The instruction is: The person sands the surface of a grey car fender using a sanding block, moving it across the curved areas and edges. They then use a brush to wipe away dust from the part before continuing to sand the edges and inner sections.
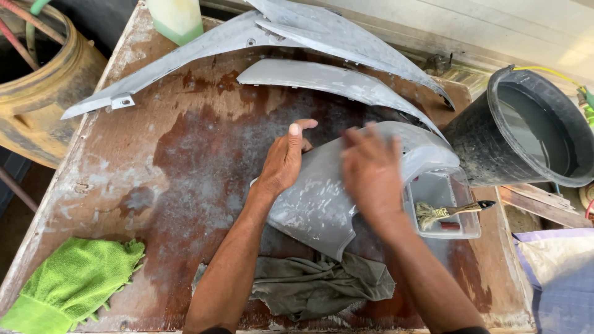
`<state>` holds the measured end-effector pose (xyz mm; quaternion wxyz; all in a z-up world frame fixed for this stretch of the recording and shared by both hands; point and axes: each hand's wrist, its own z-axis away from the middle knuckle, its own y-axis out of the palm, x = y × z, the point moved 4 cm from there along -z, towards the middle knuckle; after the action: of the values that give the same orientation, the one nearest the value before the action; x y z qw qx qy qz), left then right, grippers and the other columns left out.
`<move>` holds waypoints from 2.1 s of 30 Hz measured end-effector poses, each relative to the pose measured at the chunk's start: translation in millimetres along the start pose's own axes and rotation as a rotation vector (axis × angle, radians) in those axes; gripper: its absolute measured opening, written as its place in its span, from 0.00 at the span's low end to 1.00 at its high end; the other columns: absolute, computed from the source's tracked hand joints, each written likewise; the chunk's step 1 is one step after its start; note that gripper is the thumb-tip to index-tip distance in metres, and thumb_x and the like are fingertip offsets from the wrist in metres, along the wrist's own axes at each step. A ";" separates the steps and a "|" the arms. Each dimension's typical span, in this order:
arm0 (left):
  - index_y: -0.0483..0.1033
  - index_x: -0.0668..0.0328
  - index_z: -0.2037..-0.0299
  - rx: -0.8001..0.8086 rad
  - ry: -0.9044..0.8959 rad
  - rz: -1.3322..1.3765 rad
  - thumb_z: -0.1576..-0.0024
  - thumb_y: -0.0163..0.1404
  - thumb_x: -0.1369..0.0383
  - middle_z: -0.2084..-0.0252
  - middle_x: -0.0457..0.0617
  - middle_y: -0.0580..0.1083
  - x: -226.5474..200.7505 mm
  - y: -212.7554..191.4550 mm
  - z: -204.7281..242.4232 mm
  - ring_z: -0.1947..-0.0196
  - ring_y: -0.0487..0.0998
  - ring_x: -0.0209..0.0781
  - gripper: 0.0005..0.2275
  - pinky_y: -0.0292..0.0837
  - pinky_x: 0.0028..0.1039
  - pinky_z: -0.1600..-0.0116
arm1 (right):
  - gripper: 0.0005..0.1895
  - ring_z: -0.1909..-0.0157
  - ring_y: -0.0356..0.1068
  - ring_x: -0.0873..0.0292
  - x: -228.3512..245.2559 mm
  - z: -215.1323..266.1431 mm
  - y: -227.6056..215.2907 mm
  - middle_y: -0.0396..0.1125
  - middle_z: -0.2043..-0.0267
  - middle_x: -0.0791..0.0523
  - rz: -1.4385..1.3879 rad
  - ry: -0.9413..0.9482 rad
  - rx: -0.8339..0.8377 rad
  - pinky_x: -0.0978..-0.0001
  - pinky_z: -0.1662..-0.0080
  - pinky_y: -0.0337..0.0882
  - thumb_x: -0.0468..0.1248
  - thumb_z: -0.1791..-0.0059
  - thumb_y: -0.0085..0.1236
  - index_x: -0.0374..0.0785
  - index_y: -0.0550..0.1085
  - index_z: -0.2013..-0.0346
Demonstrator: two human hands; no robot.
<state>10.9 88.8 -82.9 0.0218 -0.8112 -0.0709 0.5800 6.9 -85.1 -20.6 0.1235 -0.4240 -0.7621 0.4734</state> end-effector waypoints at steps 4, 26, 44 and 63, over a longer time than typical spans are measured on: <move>0.70 0.52 0.38 -0.014 -0.001 0.022 0.31 0.14 0.52 0.67 0.54 0.80 0.8 0.0 0.2 0.64 0.80 0.59 0.29 0.73 0.47 0.46 | 0.09 0.31 0.65 0.45 -47.2 2.1 -2.2 0.73 0.40 0.56 0.174 0.193 -0.001 0.35 0.35 0.56 0.40 0.44 0.54 0.43 0.78 0.66; 0.68 0.52 0.37 0.020 0.000 -0.008 0.31 0.15 0.52 0.67 0.53 0.80 -4.4 -4.1 0.8 0.63 0.80 0.59 0.28 0.72 0.46 0.44 | 0.10 0.30 0.63 0.48 26.4 -2.6 -0.4 0.72 0.40 0.58 0.001 0.033 0.044 0.36 0.33 0.49 0.39 0.46 0.50 0.45 0.79 0.66; 0.60 0.46 0.29 0.319 -0.253 0.508 0.44 0.02 0.31 0.60 0.55 0.78 68.2 6.1 -20.9 0.61 0.81 0.47 0.46 0.74 0.33 0.48 | 0.08 0.28 0.59 0.51 84.8 12.6 20.7 0.69 0.38 0.64 0.013 0.066 0.156 0.34 0.30 0.45 0.41 0.48 0.55 0.46 0.81 0.64; 0.67 0.44 0.34 0.191 -0.147 0.256 0.36 0.06 0.41 0.64 0.50 0.80 29.0 -2.1 -9.0 0.54 0.79 0.48 0.37 0.68 0.43 0.37 | 0.05 0.23 0.49 0.46 57.8 34.3 0.4 0.65 0.32 0.65 -0.036 -0.068 0.154 0.32 0.29 0.34 0.43 0.51 0.60 0.50 0.81 0.68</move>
<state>28.4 95.4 -107.0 0.0193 -0.7634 0.0870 0.6397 -48.3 -62.1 -51.1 0.1382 -0.3832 -0.7348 0.5423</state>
